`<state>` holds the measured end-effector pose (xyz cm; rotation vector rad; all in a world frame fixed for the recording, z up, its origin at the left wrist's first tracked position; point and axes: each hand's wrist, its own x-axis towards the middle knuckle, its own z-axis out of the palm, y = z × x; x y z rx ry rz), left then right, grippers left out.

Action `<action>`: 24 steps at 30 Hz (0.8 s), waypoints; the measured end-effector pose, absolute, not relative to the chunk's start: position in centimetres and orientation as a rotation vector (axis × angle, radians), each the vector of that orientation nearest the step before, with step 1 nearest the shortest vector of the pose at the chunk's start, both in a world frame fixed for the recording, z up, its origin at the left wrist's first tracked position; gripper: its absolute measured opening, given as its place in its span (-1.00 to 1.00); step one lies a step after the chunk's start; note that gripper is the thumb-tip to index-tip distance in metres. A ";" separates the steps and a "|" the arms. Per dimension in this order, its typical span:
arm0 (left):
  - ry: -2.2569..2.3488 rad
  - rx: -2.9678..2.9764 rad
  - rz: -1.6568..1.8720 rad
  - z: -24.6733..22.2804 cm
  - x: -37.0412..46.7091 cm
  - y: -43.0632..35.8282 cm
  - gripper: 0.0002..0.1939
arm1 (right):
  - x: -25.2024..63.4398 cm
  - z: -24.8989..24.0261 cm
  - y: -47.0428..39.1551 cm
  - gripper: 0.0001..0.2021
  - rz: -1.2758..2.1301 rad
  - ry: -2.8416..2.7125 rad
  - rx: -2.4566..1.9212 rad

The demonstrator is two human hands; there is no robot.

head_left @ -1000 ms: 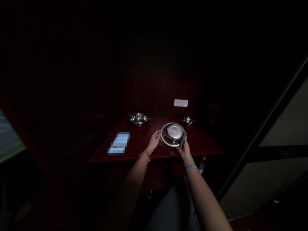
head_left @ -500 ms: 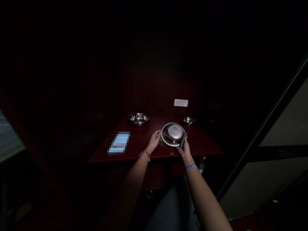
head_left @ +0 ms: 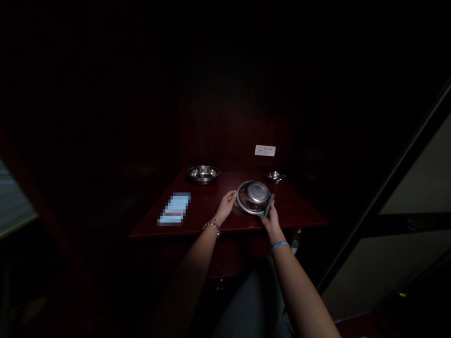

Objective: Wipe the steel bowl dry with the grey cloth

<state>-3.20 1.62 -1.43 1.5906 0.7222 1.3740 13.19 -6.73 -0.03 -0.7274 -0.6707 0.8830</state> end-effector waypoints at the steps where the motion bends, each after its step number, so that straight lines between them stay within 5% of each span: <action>1: 0.723 1.588 1.376 -1.4 -3.2 1.6 -0.68 | 13.2 -0.1 -6.7 -0.59 0.884 -0.692 -0.725; 24: 0.705 1.590 1.339 -1.5 -3.4 1.7 -0.62 | 14.2 -2.3 -4.9 -0.51 0.946 -0.688 -0.756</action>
